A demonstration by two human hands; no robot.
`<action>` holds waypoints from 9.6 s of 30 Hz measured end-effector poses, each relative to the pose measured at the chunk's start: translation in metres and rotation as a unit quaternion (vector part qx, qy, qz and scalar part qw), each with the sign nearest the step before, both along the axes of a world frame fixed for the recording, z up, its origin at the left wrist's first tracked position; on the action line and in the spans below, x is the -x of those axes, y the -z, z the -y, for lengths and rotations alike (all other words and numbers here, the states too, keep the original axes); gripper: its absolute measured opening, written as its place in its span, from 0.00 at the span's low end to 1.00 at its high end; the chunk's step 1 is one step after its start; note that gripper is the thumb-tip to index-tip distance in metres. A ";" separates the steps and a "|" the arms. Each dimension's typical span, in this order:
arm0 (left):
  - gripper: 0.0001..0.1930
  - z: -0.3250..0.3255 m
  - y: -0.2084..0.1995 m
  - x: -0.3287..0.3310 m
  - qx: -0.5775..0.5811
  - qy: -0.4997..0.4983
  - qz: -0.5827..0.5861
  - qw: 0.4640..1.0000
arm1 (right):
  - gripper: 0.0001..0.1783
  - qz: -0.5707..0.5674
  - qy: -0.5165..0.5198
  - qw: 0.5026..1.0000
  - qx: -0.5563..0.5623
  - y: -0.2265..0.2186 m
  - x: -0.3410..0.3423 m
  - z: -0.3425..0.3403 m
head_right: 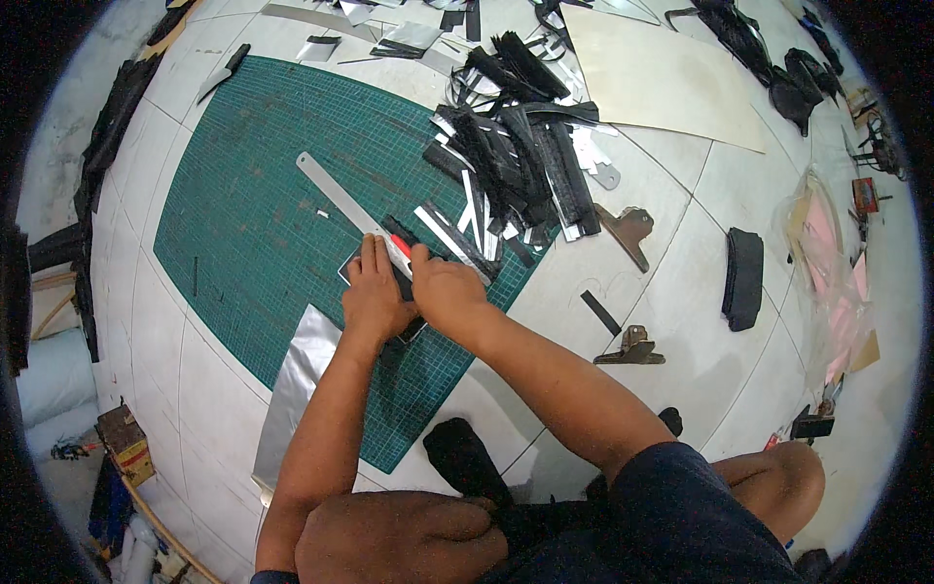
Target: Cutting rectangular pieces of black and silver synthetic fabric using a utility knife and metal ruler on a cutting mat.
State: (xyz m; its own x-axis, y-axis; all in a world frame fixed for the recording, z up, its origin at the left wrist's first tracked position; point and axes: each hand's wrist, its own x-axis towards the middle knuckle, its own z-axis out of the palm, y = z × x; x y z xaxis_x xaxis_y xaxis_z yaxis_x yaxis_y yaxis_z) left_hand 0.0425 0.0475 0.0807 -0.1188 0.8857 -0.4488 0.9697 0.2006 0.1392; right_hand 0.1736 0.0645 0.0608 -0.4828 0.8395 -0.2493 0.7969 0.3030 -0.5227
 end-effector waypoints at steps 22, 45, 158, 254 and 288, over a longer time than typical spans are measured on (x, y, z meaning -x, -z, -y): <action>0.68 0.001 -0.004 0.000 -0.010 0.012 -0.010 1.000 | 0.15 0.042 0.017 0.985 0.168 -0.078 -0.090 0.029; 0.68 0.001 -0.003 -0.002 0.009 0.013 -0.013 1.000 | 0.21 -0.238 0.260 0.922 0.163 0.000 -0.030 -0.052; 0.12 0.083 -0.046 0.000 -0.204 -0.002 0.613 0.763 | 0.28 -0.438 0.053 0.874 0.204 -0.072 -0.135 0.047; 0.05 0.136 -0.002 -0.044 -0.045 -0.126 0.406 0.904 | 0.17 0.172 0.201 0.900 -0.346 0.010 -0.503 0.092; 0.46 -0.039 0.012 -0.516 0.293 0.005 0.525 0.799 | 0.32 -0.148 0.586 0.795 -0.046 -0.003 -0.539 0.040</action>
State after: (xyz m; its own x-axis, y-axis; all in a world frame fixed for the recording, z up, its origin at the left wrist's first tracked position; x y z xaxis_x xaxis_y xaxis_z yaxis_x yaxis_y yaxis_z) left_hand 0.5585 0.0869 0.0692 0.6012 0.4857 -0.6345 0.3816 0.5232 0.7620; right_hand 0.7129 0.0240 0.0640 0.6183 0.7648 -0.1809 0.4067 -0.5084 -0.7590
